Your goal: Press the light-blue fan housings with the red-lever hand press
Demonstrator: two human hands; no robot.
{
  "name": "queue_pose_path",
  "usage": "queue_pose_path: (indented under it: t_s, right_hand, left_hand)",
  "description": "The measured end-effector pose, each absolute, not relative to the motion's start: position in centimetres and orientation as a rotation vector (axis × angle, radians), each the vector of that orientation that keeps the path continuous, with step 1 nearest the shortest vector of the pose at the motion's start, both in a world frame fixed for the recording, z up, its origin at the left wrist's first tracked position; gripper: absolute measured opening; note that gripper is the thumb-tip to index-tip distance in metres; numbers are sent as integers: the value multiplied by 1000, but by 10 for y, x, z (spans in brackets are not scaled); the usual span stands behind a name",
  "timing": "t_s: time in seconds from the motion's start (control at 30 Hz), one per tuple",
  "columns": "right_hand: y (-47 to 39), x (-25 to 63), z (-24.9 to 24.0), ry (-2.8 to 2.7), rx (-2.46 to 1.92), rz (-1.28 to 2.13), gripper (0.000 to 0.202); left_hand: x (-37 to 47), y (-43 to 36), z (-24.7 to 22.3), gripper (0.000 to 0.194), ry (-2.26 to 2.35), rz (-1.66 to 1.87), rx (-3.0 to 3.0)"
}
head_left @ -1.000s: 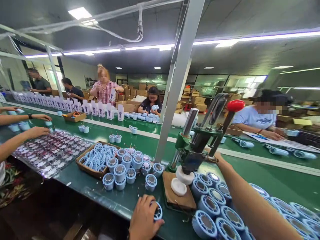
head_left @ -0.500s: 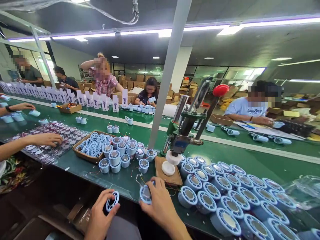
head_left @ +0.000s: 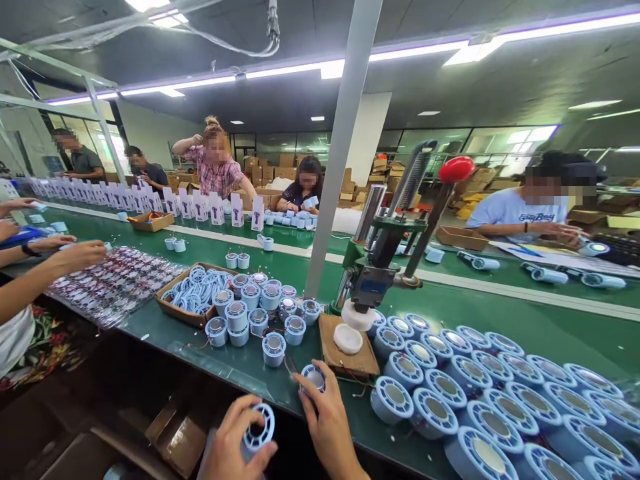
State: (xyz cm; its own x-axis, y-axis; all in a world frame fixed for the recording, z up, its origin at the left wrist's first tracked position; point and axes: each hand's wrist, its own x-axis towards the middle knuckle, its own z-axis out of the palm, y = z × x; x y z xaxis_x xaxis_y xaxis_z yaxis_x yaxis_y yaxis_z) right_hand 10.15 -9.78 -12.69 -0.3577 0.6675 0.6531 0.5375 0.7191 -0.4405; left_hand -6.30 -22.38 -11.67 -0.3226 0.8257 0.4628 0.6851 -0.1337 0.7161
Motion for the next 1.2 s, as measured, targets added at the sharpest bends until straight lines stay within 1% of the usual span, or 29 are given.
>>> queue_pose_path:
  t_s: [0.07, 0.1, 0.17, 0.27, 0.33, 0.47, 0.67, 0.77, 0.8, 0.87, 0.9, 0.97, 1.07, 1.13, 1.2]
  right_hand:
    - [-104, 119, -124, -2051, -862, 244, 38]
    - [-106, 127, -122, -2054, -856, 262, 39]
    - [-109, 144, -120, -2054, -880, 295, 36]
    - [-112, 161, -117, -2034, -931, 388, 29]
    - [-112, 166, -113, -2020, -943, 475, 24]
    - [-106, 160, -106, -1995, -924, 614, 5]
    - [-99, 161, -108, -1968, -866, 757, 15]
    - [-96, 165, -114, -1965, -851, 730, 8]
    - [-96, 167, -117, -1962, -862, 706, 10]
    - [-94, 169, -122, -1946, -884, 649, 26]
    - [-94, 170, -124, -1936, -889, 623, 31]
    - [-94, 170, -128, -1921, -896, 585, 35]
    - [-95, 164, -130, -1880, -952, 531, 46]
    - [-96, 157, -129, -1842, -994, 487, 51]
    - [-96, 150, -128, -1810, -992, 443, 51]
  left_hand:
    - [-61, -197, -99, 17, 1906, 1276, 1812]
    - [-59, -183, -92, 15, 1889, 1191, 1853]
    - [-54, -157, -84, 24, 1866, 1059, 1938]
    - [-43, -130, -84, 30, 1858, 952, 2031]
    - [-38, -120, -89, 34, 1873, 920, 2053]
    - [-37, -117, -99, 43, 1936, 943, 2056]
    - [-48, -123, -92, 60, 1786, 794, 2084]
    - [-51, -125, -88, 62, 1738, 750, 2087]
    - [-51, -125, -89, 63, 1739, 753, 2093]
    - [-50, -125, -95, 64, 1783, 775, 2102]
    - [-48, -125, -98, 63, 1818, 795, 2098]
    - [-45, -124, -104, 57, 1881, 865, 2064]
    - [-40, -124, -104, 43, 1913, 1041, 1894]
    - [-33, -124, -95, 45, 1842, 1113, 1823]
    - [-24, -124, -83, 53, 1696, 1090, 1899]
